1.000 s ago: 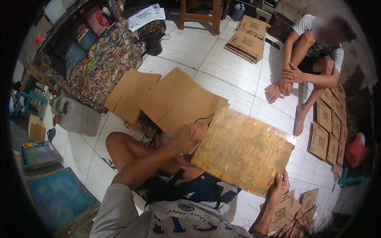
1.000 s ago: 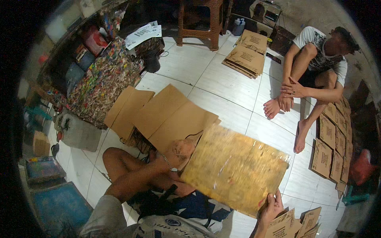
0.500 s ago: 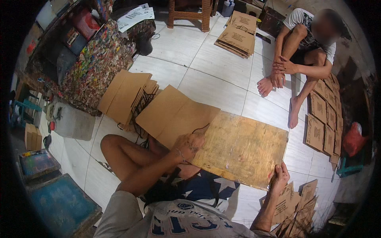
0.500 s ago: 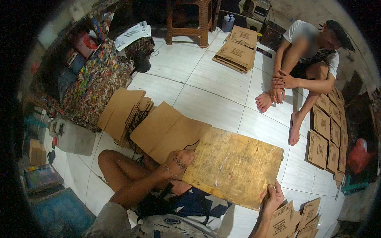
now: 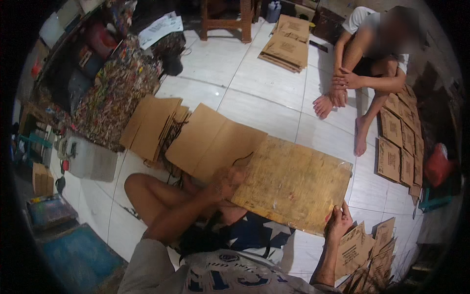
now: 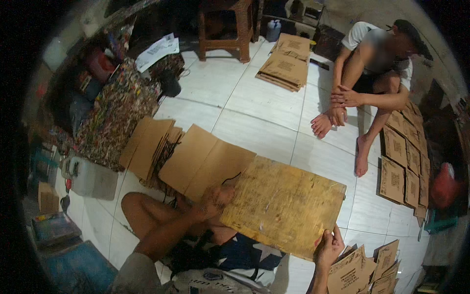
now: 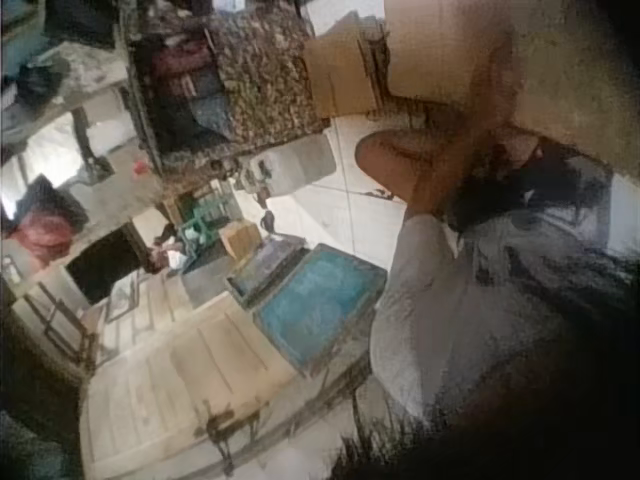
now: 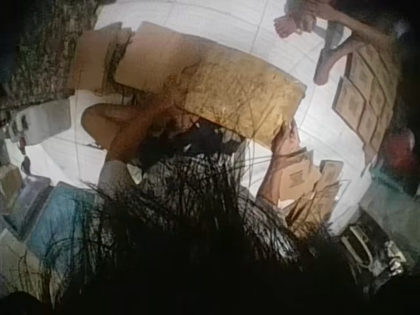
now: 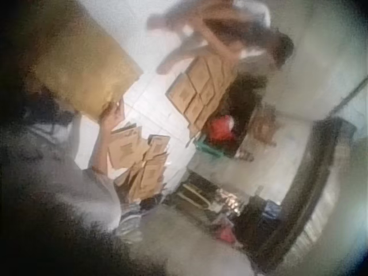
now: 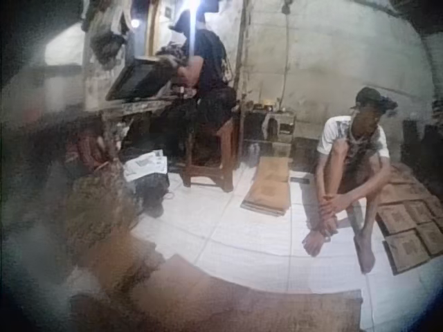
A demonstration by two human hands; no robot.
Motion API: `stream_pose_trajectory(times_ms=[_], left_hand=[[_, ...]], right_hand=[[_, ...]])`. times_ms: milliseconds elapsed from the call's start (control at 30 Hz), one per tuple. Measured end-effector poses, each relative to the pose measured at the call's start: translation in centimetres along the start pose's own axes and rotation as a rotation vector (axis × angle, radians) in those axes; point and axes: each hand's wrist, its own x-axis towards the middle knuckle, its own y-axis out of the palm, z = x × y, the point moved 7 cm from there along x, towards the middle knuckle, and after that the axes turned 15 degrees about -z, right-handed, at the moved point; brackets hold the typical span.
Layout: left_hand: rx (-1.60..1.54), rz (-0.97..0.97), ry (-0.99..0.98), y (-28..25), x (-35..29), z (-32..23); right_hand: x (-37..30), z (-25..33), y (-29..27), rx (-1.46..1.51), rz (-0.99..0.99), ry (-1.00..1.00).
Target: The person inserts a wooden board into a paper bag to provide a flat surface and passes it to another individual at a printing press. The person then receives the printed bags and organizes them into stacks on the floor.
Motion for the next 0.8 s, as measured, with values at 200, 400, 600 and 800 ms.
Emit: stream_pose_trajectory(times_ms=[200,400,600,800], left_hand=[[0.067,-0.102,0.182,2.2,-1.3,1.9],[0.173,0.077,0.241,5.2,-2.0,3.3],[0.163,0.087,-0.027,1.9,0.2,0.0],[0.213,-0.108,0.364,2.3,-1.2,-1.5]], right_hand=[[-0.3,2.6,-0.3,-0.079,-0.016,0.016],[0.0,2.9,0.2,-0.008,0.004,0.002],[1.7,2.5,-0.7,-0.106,0.073,0.022],[2.6,2.4,-0.6,-0.081,0.074,0.05]])
